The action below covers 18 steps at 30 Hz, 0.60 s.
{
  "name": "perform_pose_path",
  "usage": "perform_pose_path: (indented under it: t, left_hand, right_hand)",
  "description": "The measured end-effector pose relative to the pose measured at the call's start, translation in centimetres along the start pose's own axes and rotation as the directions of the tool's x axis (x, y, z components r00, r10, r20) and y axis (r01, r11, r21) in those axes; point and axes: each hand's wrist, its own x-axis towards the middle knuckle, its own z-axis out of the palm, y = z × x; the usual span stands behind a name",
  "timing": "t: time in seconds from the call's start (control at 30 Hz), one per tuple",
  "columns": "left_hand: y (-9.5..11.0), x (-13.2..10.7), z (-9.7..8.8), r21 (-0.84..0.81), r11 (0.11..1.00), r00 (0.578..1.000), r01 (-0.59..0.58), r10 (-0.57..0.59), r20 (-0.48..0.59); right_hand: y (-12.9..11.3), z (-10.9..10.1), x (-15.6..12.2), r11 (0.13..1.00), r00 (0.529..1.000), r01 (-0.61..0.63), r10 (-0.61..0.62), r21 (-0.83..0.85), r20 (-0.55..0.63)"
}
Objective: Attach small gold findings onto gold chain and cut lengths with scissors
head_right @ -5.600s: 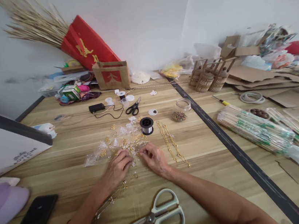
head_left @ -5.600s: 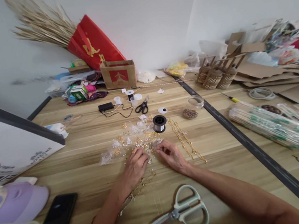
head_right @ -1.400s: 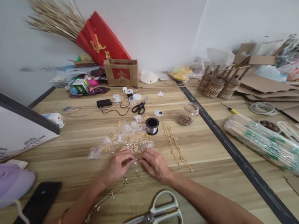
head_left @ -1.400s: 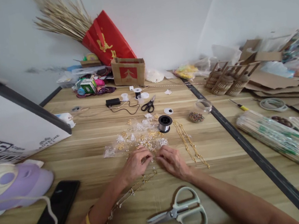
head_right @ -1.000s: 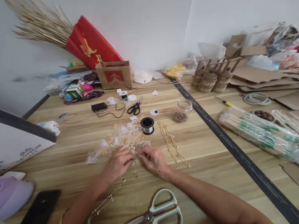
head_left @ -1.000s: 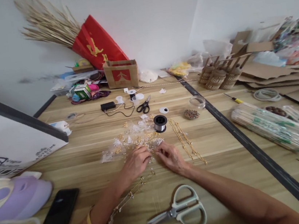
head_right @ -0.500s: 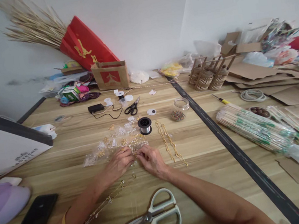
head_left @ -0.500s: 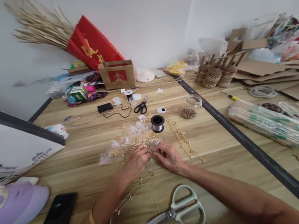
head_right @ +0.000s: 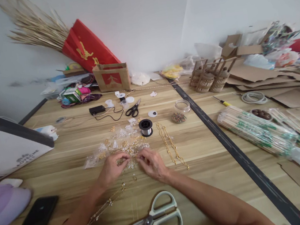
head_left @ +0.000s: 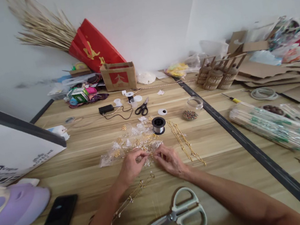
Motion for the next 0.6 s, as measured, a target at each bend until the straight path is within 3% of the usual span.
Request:
perform_pose_path:
  t: [0.13, 0.23, 0.37, 0.6]
  left_hand:
    - [0.1, -1.2, 0.1, -0.389, 0.873, 0.952, 0.293, -0.304, 0.035]
    - [0.4, -1.5, 0.4, -0.541, 0.745, 0.905, 0.391, -0.417, 0.081]
    - [0.8, -1.5, 0.5, -0.635, 0.652, 0.886, 0.414, -0.449, 0.116]
    - [0.1, -1.9, 0.7, -0.696, 0.584, 0.883, 0.418, -0.442, 0.158]
  right_hand:
    - [-0.3, 0.1, -0.4, 0.993, 0.993, 0.117, -0.116, -0.02, 0.038]
    - [-0.6, 0.3, -0.7, 0.983, 0.982, 0.184, -0.184, -0.009, 0.038]
    - [-0.9, 0.5, -0.9, 0.972, 0.972, 0.233, -0.233, 0.017, 0.028]
    - [-1.1, 0.5, -0.9, 0.97, 0.969, 0.242, -0.243, 0.029, 0.045]
